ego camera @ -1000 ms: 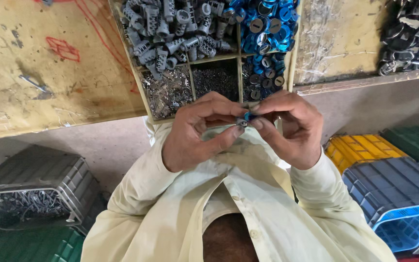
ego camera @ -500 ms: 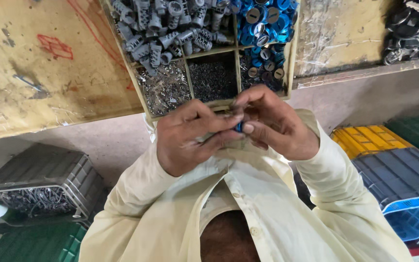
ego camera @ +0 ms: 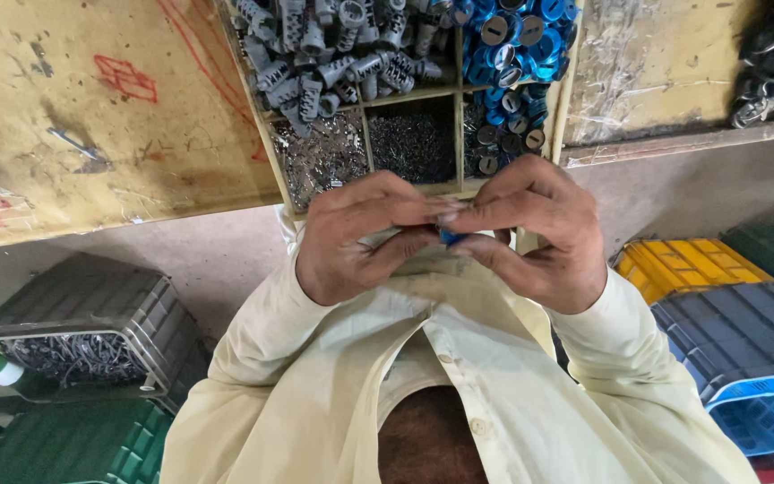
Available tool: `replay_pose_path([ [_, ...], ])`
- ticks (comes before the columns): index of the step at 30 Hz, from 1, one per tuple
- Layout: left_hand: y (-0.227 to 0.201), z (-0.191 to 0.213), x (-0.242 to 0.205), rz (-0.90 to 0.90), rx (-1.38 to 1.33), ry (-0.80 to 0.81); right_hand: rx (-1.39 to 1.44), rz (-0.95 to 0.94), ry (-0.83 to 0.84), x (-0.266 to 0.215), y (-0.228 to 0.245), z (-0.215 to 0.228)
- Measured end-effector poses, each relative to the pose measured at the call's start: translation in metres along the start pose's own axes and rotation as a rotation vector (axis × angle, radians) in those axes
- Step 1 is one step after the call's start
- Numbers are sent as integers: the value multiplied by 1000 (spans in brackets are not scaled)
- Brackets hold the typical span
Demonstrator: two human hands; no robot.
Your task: The person assembles small lock components by hand, picking up a lock body, inserting a metal pin, and attaching a blue cap. The person repeats this process multiple times, placing the finished locks on the table.
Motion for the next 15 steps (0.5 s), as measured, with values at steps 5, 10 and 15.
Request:
replay_pose_path([
  [5, -13, -6, 2, -142, 248, -147, 139, 25, -83, -2, -3, -10],
  [10, -18, -15, 3, -235, 375, -292, 299, -13, -183, -11, -5, -28],
  [15, -20, -23, 0, -194, 362, -364, 366, -23, -250, -13, -5, -39],
])
Point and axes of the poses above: each hand's wrist, its own x-axis towards the middle knuckle, its own z-axis out of the back of the hand, y = z × x, the point moved 1 cm from there along x, towards the middle knuckle, and after that the axes turned 10 degrees about -z, right-handed, at the moved point
